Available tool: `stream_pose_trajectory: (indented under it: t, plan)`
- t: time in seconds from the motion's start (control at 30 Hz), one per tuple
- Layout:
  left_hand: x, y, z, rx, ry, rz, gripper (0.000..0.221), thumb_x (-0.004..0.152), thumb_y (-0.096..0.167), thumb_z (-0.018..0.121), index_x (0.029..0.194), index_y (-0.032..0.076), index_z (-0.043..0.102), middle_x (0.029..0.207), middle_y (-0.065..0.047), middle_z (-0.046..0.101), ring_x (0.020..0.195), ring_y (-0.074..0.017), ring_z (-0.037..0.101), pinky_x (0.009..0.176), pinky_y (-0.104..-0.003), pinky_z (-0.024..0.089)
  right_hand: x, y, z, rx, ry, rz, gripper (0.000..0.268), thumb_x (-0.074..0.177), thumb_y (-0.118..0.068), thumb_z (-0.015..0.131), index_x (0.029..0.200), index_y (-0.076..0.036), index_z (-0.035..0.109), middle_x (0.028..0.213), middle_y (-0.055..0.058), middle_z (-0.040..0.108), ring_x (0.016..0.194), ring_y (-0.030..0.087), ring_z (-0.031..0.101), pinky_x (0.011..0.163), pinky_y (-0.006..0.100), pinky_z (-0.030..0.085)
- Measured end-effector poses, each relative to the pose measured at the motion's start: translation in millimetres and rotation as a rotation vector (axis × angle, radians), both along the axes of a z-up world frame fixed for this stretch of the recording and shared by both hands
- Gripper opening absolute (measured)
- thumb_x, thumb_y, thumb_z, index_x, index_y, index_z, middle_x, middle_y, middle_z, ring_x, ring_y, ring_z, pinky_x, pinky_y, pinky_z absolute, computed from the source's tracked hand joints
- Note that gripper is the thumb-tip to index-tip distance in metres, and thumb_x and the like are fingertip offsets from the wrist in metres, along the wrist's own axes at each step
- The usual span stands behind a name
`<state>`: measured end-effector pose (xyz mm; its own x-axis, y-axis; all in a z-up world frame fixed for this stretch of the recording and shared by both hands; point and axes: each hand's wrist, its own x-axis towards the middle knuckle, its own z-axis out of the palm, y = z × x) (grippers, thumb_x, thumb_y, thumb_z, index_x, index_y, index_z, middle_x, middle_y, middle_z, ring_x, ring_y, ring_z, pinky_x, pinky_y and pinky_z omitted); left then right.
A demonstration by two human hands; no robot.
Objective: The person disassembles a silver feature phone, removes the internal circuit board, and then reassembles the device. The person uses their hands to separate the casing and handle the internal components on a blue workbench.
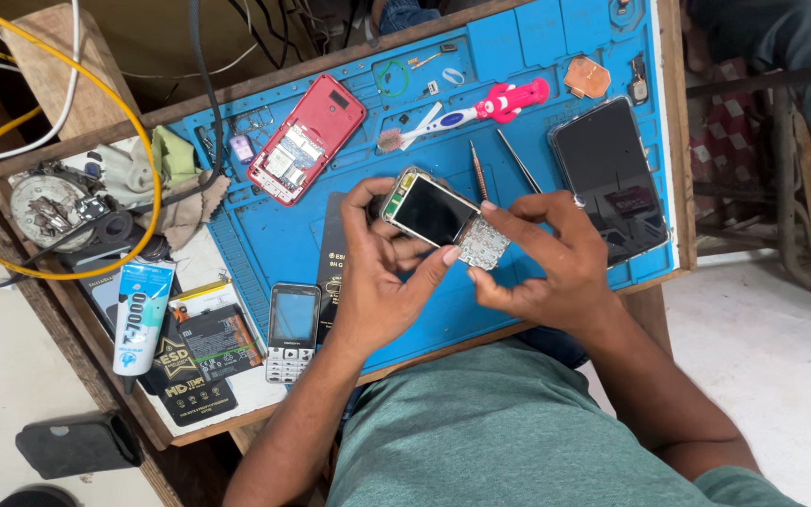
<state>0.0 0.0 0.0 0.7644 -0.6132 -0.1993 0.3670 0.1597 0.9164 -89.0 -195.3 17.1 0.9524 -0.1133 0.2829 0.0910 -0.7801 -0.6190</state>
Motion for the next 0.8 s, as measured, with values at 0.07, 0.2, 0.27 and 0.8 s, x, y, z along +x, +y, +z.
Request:
stream_pose_trajectory:
  t: [0.07,0.2,0.27,0.8]
  plan:
    - [-1.9,-0.4,0.2,-0.011,0.021,0.004,0.073,0.099,-0.004,0.07,0.148,0.008,0.017,0.131,-0.024,0.063,0.117,-0.0272,0.073,0.094,-0.034,0.065,1.9,0.0,-4.5,-0.03,-0.005,0.021,0.061,0.075,-0.03,0.092,0.126,-0.005,0.072,0.107,0.012,0.063,0.092,0.022,0.066,0.075,0.033,0.058]
    - [-4.8,-1.5,-0.4,0.006,0.044,0.013,0.073,0.097,-0.006,0.069,0.147,0.007,0.018,0.126,-0.022,0.066,0.114,-0.0264,0.074,0.093,-0.033,0.064,-0.1,1.7,-7.0,-0.062,-0.002,0.02,0.062,0.072,-0.031,0.093,0.124,-0.005,0.072,0.106,0.012,0.065,0.089,0.023,0.064,0.072,0.034,0.055]
    - [-4.6,-1.2,-0.7,0.02,0.011,0.019,0.074,0.096,-0.008,0.07,0.146,0.007,0.018,0.125,-0.022,0.067,0.113,-0.0262,0.074,0.095,-0.034,0.065,0.1,2.7,-7.9,-0.075,-0.001,0.036,0.063,0.074,-0.032,0.094,0.126,-0.005,0.072,0.108,0.011,0.064,0.091,0.023,0.063,0.075,0.035,0.054]
    - [-41.2,-22.9,-15.7,-0.184,0.059,0.416,0.073,0.098,-0.007,0.076,0.152,0.003,0.028,0.136,-0.019,0.06,0.12,-0.0222,0.068,0.102,-0.035,0.058,4.9,26.7,-15.9,1.163,0.02,-0.128,0.072,0.094,0.012,0.074,0.157,0.0,0.04,0.126,0.015,0.064,0.114,0.019,0.068,0.101,0.033,0.061]
